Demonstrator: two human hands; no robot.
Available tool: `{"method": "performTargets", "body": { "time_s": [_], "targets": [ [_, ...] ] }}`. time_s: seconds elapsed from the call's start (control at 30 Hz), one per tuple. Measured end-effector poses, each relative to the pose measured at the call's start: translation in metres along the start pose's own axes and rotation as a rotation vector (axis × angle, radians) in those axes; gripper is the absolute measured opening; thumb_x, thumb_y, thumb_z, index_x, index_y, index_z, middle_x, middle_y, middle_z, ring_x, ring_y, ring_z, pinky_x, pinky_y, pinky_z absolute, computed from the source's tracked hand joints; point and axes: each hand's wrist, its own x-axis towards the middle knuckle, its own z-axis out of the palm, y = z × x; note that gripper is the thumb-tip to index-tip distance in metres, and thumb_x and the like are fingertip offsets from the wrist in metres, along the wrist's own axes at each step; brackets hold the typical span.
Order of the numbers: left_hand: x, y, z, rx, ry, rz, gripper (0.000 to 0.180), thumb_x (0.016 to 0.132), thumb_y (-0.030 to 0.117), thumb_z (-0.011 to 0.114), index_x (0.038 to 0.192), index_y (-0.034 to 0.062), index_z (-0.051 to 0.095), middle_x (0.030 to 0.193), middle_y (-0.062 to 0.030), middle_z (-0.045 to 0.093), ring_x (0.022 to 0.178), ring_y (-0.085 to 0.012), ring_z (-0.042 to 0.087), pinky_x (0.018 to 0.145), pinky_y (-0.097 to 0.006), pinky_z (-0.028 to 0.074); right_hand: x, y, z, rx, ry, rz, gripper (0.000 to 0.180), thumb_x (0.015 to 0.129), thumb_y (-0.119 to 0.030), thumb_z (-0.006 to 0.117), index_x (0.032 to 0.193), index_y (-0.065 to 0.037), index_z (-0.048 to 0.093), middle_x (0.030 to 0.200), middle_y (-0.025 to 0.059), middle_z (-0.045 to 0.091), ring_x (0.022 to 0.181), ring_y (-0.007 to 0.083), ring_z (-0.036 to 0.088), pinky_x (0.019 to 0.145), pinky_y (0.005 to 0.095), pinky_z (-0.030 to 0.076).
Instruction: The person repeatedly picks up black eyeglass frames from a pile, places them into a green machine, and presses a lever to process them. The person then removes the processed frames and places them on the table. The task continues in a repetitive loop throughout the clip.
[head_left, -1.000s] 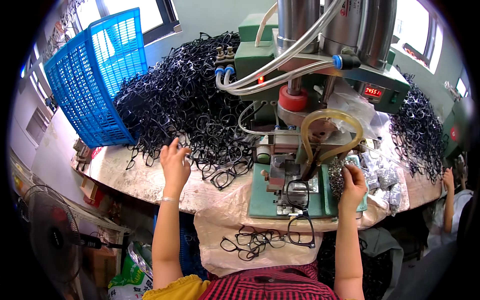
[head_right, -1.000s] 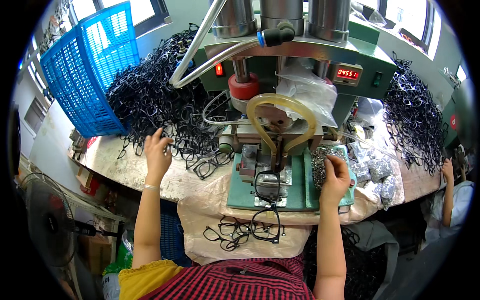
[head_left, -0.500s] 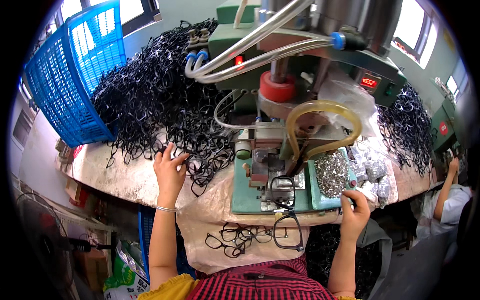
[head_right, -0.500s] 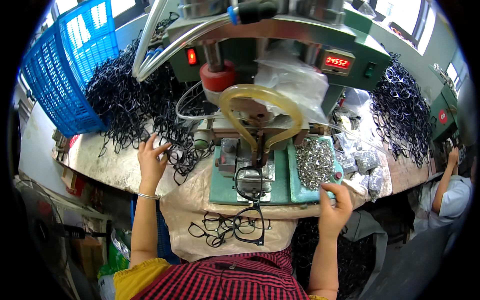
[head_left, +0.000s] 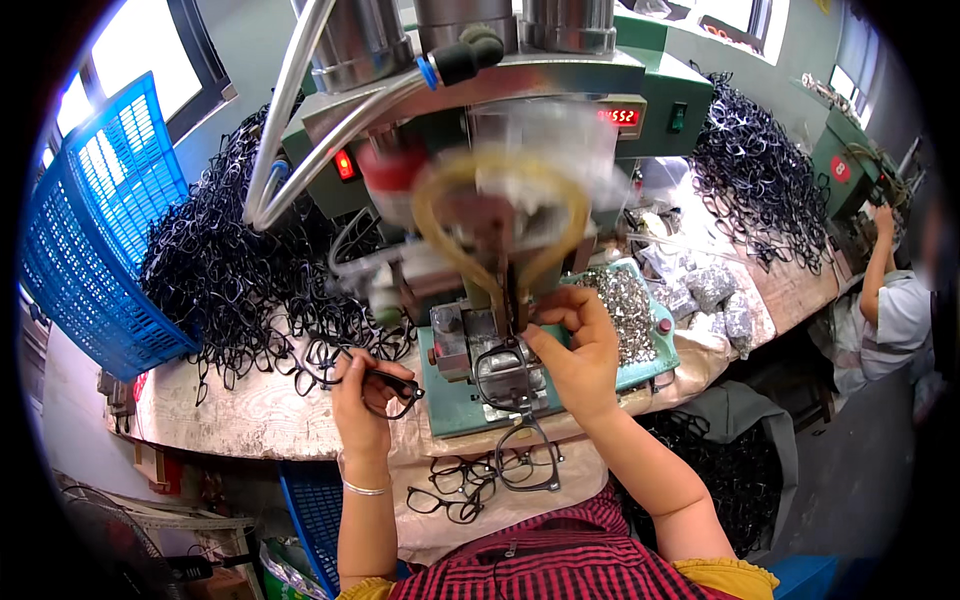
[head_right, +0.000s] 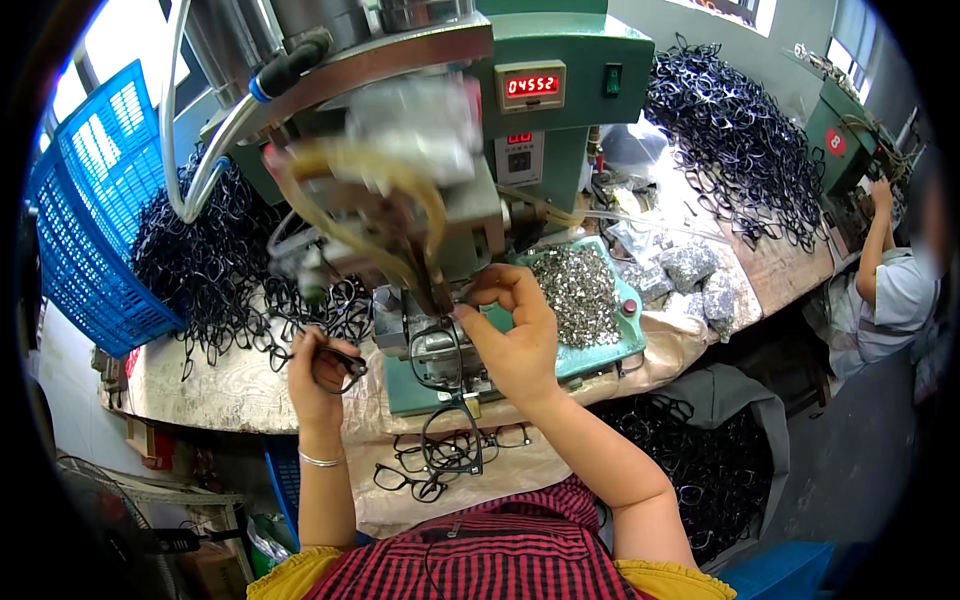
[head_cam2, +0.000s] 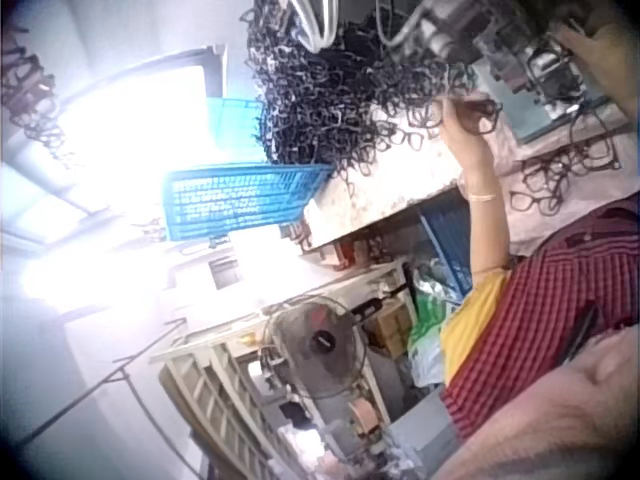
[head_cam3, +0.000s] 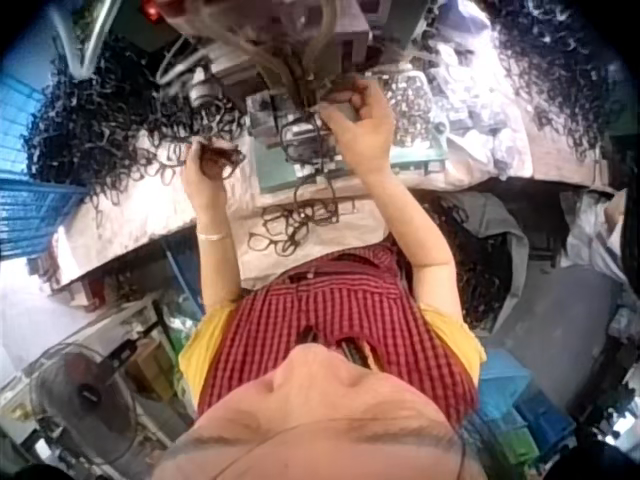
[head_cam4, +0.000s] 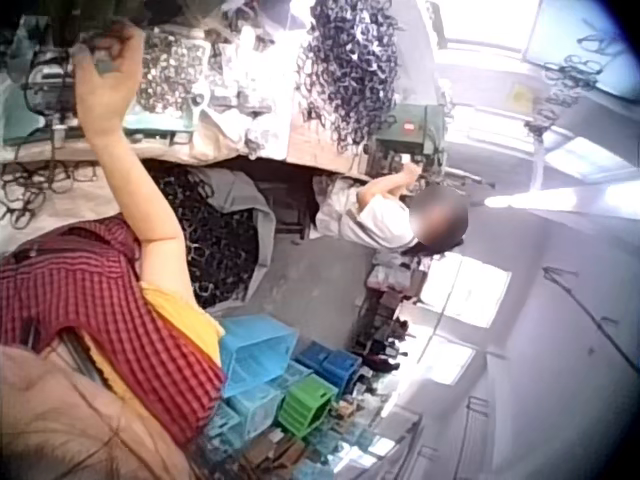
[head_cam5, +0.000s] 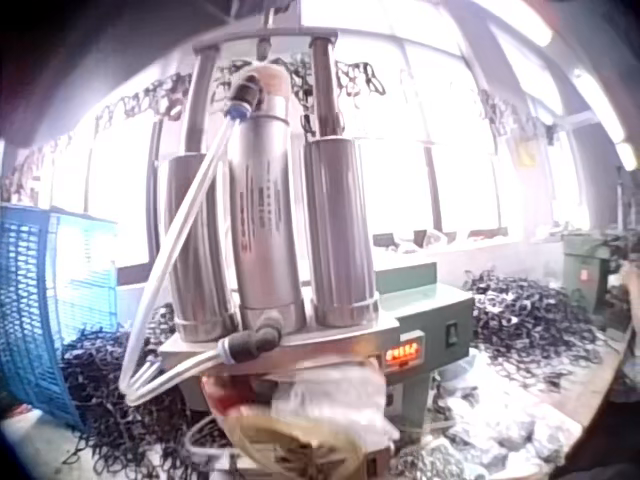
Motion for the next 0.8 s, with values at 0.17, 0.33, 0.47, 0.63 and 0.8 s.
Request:
{"method": "performTargets", "body": {
  "time_s": [0.17,0.33,0.47,0.63,0.8],
  "targets": [
    [-0.04,0.07,0.066,-0.212,-0.276,0.113,0.021,0.1,0.026,0.035,0.092,0.0074,0.041,0.062,-0.0203,0.06,0.053,-0.0246,0.057,0.061,-0.031,0.049,-0.005,-0.019,0.011,0.175,-0.027,0.086,0.047,0.084,0.004,0.068,0.126,0.003,0.047,0.115,0.0107,0.062,0.102,0.0137,0.061,0.093,0.027,0.046],
    [-0.068,0.057,0.08,-0.226,-0.571,-0.537,0.02,0.1,0.024,0.036,0.095,0.0057,0.043,0.079,-0.0309,0.064,0.061,-0.0289,0.061,0.06,-0.034,0.051,-0.01,-0.025,-0.004,-0.043,-0.129,0.075,0.051,0.084,0.001,0.067,0.132,0.004,0.047,0.124,0.0108,0.061,0.114,0.0179,0.058,0.101,0.0324,0.044],
    [-0.065,0.056,0.091,-0.162,-0.584,-0.457,0.022,0.102,0.023,0.035,0.098,0.0032,0.042,0.086,-0.0321,0.066,0.066,-0.0273,0.062,0.061,-0.032,0.052,0.008,0.002,-0.061,-1.199,0.104,-0.275,0.023,0.073,-0.008,0.074,0.096,-0.006,0.07,0.12,0.0194,0.062,0.123,0.0402,0.052,0.101,0.0467,0.043],
    [-0.06,0.091,0.116,0.235,-0.125,0.439,0.022,0.101,0.026,0.03,0.094,0.0065,0.038,0.065,-0.0179,0.062,0.056,-0.0182,0.051,0.066,-0.029,0.044,0.01,0.048,-0.103,-1.22,0.128,-0.339,0.017,0.075,-0.008,0.073,0.091,-0.006,0.069,0.112,0.0164,0.066,0.117,0.0357,0.057,0.092,0.0444,0.047],
    [-0.021,0.089,0.107,0.496,-0.059,0.718,0.017,0.104,0.018,0.03,0.105,0.003,0.036,0.082,-0.0204,0.069,0.074,-0.0214,0.063,0.077,-0.033,0.052,-0.011,0.052,-0.11,-0.436,0.43,0.007,0.006,0.086,-0.007,0.069,0.09,-0.003,0.067,0.089,0.0029,0.067,0.083,0.013,0.061,0.077,0.0275,0.049]
  ]
}}
